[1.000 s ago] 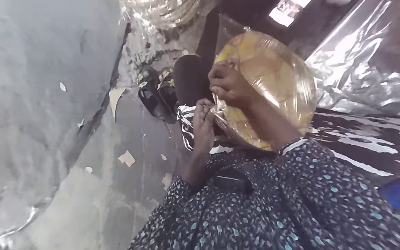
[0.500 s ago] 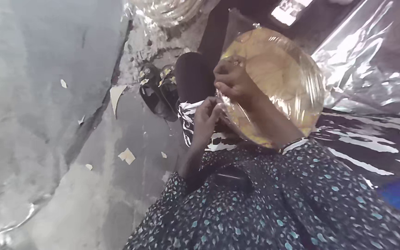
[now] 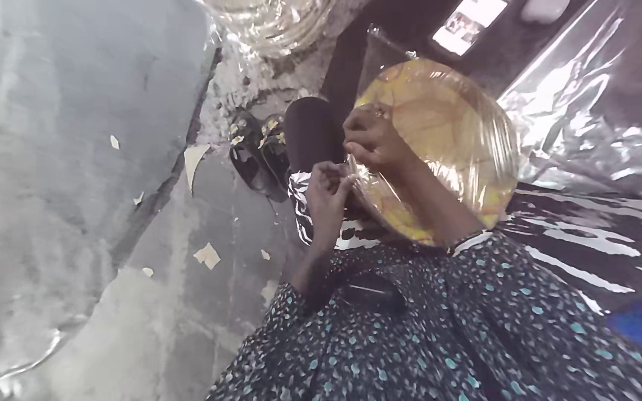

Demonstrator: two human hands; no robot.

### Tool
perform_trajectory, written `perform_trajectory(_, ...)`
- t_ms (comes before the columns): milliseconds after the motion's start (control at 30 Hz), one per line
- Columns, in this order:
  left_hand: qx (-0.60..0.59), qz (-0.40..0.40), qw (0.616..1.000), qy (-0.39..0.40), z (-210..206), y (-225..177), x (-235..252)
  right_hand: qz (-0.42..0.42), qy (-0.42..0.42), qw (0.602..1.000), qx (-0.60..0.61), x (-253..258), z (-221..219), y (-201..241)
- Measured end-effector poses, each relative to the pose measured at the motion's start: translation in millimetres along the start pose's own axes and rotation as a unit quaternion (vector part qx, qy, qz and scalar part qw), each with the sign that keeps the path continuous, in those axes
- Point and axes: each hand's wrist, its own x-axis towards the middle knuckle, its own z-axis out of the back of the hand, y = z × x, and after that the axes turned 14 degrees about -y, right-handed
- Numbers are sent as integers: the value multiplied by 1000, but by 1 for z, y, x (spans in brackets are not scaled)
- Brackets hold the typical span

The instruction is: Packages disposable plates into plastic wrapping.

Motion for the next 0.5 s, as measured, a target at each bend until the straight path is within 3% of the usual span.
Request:
perform_trajectory(200,36,-61,997,17,16,-2,-8,-11,3,999,34,0,6,-2)
perform_trajectory(267,39,-7,999,6,17,-7,-16,-6,-12,998,62,-1,5,-4)
perform_trajectory(400,55,81,990,102,-4,-19,-28,-34,2,996,79,1,11,4)
perform_trajectory(500,64,120,988,73,-22,-25,-22,-48,23,994,96,1,19,5)
